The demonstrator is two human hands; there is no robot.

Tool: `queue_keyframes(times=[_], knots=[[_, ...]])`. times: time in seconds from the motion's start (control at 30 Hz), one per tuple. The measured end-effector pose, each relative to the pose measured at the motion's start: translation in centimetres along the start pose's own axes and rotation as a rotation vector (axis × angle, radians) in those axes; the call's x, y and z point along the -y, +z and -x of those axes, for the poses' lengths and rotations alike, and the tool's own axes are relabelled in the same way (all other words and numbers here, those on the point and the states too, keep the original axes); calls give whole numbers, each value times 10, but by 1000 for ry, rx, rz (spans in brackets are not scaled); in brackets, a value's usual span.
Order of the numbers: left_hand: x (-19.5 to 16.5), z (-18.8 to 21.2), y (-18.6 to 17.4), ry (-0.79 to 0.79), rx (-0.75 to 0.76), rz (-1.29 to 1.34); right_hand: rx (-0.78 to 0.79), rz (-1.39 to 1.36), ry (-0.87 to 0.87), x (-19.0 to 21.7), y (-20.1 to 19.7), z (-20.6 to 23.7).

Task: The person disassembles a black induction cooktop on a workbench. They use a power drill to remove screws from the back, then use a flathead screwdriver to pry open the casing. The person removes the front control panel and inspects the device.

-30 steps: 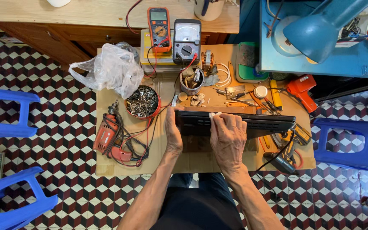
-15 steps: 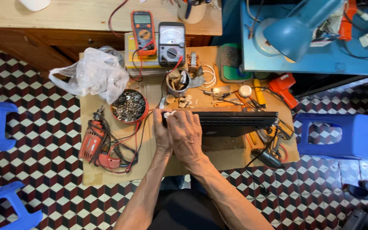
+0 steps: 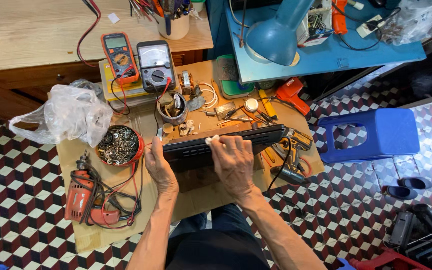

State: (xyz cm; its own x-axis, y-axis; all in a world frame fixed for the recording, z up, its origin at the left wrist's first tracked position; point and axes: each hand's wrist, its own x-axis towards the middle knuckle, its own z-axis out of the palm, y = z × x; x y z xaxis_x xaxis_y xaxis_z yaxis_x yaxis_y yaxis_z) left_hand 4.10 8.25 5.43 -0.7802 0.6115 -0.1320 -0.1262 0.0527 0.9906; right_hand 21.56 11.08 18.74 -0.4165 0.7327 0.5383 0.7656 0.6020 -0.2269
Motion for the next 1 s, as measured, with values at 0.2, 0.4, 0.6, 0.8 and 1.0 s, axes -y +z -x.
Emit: queue_keyframes(times=[0.2, 0.4, 0.6, 0.8, 1.0], knots=[[-15, 6, 6, -9, -38, -20, -43, 91, 99, -52, -29, 13], [-11, 6, 5, 5, -26, 27, -56, 184, 162, -102, -42, 28], [-17, 8, 5, -26, -22, -3, -134, -126, 674, -138, -36, 50], [-26, 11, 5, -50, -8, -28, -327, -1494, 1220, -167, -49, 67], [-29, 12, 3, -79, -4, -55, -318, -1559, 1272, -173, -50, 78]])
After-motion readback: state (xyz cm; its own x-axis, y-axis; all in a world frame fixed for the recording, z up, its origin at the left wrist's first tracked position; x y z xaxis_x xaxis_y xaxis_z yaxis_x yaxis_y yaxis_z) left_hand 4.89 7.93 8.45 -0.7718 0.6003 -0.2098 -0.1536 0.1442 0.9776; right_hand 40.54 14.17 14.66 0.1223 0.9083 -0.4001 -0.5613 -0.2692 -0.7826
